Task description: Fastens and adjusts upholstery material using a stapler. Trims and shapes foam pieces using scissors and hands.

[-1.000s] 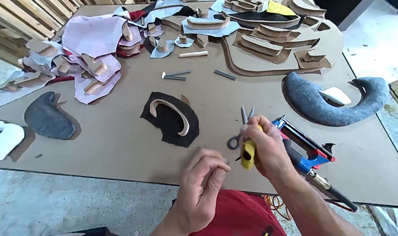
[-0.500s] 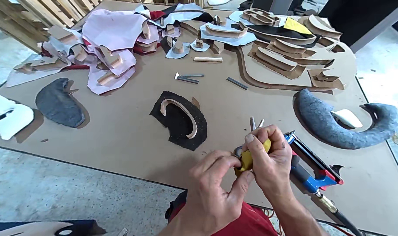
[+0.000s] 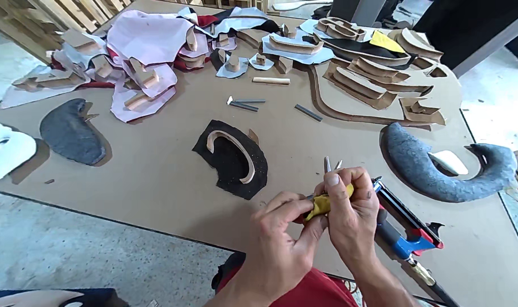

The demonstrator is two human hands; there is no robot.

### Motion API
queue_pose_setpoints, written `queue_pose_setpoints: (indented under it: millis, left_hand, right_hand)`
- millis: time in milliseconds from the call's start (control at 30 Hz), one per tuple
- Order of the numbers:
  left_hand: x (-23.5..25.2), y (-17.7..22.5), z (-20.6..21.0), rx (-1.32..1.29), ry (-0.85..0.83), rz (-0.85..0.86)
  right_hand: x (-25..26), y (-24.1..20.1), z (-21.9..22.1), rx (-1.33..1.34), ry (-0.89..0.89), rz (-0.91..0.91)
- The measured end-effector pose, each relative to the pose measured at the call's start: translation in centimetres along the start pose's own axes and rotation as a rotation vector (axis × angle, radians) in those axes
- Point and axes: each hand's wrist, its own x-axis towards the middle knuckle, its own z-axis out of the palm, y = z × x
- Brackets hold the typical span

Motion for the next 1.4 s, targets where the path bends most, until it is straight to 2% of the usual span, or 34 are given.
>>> queue_pose_setpoints:
  millis: [133, 267, 400, 600, 767, 1033, 1200, 1400]
  left_hand:
    - [0.3, -0.7, -0.2, 0.014, 0.036, -0.032]
    - [0.4, -1.2, -0.1, -0.249, 0.032, -0.227]
    - [0.2, -2.1, -0.2, -0.421, -0.054, -0.408]
    - [0.1, -3.5, 0.2, -0.686, -0.171, -0.656]
    - [-0.1, -4.2, 0.4, -0.685, -0.265, -0.814]
    - [-0.6, -4.1, 1.6, -0.577, -0.314, -0.854]
    - [-0.6, -3.7, 1.9, -0.59, -0.341, -0.844]
    - [-1.6, -5.2, 0.5, -0.774, -0.615, -0.847]
  right_hand:
    - [-0.2, -0.4, -0.1, -0.069, -0.026, 0.081]
    - [-0.6, -0.4, -0.1, -0.013, -0.017, 0.289]
    - [-1.3, -0.5, -0.6, 0.059, 0.017, 0.446]
    - [-2.3, -0.7, -1.7, 0.101, 0.055, 0.585]
    - [-3.9, -0.7, -2.9, 0.13, 0.084, 0.69]
    - [-5.4, -0.2, -4.8, 0.156, 0.124, 0.741]
    - [-5.9, 0.2, -5.5, 0.145, 0.091, 0.691]
    - [-5.4, 0.5, -5.1, 0.087, 0.114, 0.666]
